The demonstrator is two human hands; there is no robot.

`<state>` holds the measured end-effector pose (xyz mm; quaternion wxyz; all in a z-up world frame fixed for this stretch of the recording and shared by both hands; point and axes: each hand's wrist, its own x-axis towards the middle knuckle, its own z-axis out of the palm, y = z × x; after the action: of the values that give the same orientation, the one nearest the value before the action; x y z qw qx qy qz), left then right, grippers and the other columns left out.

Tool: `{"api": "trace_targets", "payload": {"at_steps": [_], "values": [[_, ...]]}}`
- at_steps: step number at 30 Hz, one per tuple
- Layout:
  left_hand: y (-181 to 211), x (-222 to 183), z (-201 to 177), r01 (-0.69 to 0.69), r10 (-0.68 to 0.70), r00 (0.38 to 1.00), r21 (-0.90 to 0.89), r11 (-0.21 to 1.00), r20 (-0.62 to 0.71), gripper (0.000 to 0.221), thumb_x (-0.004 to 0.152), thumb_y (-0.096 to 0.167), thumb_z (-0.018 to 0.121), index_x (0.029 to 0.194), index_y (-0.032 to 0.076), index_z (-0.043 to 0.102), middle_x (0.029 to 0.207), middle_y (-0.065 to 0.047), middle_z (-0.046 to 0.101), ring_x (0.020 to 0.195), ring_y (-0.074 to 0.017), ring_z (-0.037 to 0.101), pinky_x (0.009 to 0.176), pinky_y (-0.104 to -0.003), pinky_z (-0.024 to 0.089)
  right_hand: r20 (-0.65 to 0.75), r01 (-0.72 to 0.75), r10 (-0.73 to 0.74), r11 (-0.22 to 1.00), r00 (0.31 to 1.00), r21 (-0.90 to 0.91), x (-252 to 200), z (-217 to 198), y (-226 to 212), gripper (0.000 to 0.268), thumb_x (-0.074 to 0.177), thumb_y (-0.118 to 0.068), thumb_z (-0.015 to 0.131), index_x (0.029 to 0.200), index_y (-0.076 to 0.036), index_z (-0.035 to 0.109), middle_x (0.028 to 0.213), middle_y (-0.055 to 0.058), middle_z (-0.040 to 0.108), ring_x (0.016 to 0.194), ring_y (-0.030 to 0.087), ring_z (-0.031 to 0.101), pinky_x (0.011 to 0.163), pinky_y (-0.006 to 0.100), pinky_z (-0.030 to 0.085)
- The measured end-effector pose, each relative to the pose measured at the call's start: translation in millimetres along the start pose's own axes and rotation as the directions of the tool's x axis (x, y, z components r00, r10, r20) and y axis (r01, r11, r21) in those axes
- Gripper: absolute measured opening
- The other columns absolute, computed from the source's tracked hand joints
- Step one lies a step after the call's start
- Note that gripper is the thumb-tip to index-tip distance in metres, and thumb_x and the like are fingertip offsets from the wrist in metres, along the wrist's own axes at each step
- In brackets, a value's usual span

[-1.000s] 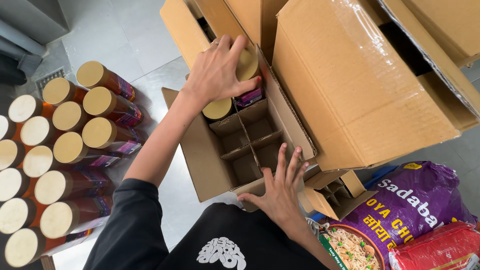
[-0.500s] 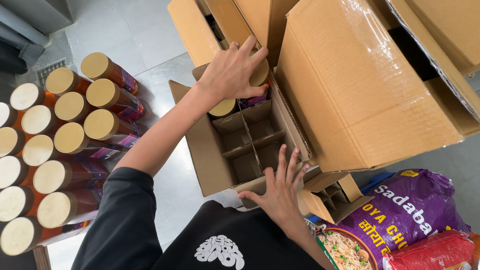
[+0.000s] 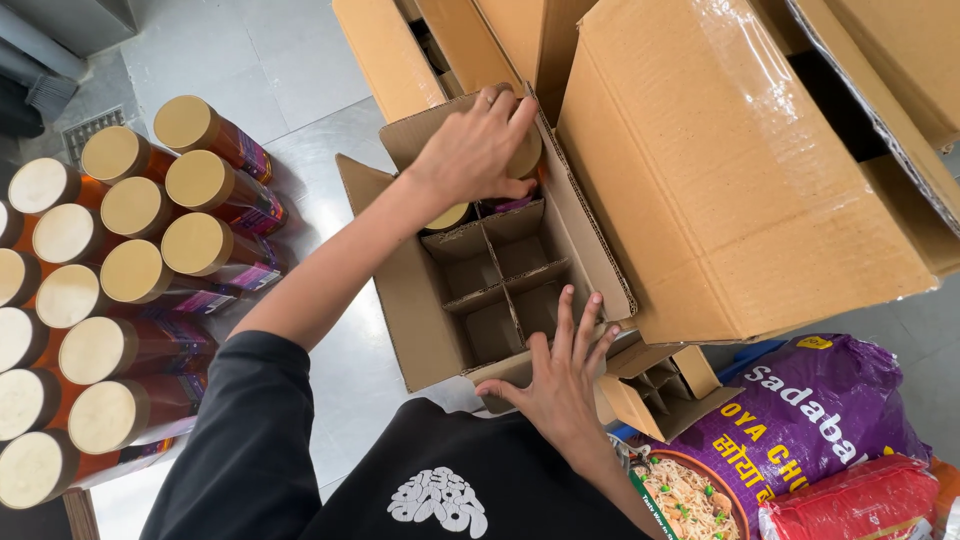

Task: The recorder is packing glass jars containing a liquid product into cardboard boxes equipped with protective dividers.

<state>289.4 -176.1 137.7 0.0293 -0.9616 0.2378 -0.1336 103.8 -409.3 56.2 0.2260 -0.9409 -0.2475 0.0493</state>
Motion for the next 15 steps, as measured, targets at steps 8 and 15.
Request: {"api": "trace_targets", "payload": {"at_steps": [8,15], "values": [[7,-8,28,0.041,-0.042,0.999,-0.020,0.999,-0.024,0.096,0.065,0.057,0.091,0.129,-0.001,0.049,0.104,-0.017,0.060,0.107,-0.0354,0.059,0.067,-0.042,0.060,-0.027,0.030,-0.030,0.999,0.999,-0.020,-1,6,3,0.092,0.064,-0.083,0.065,0.088,0.005,0.062,0.162,0.034,0.005,0.148,0.057,-0.015,0.105,0.086,-0.002],[8,-10,52,0.025,-0.027,0.999,-0.030,0.999,-0.042,0.088,0.067,0.059,0.090,0.120,0.000,0.051,0.105,-0.019,0.061,0.108,-0.0362,0.057,0.069,-0.043,0.060,-0.028,0.044,-0.045,0.998,0.999,-0.042,0,6,5,0.094,0.063,-0.083,0.066,0.089,0.007,0.062,0.162,0.035,0.005,0.147,0.058,-0.015,0.104,0.088,-0.002]]}}
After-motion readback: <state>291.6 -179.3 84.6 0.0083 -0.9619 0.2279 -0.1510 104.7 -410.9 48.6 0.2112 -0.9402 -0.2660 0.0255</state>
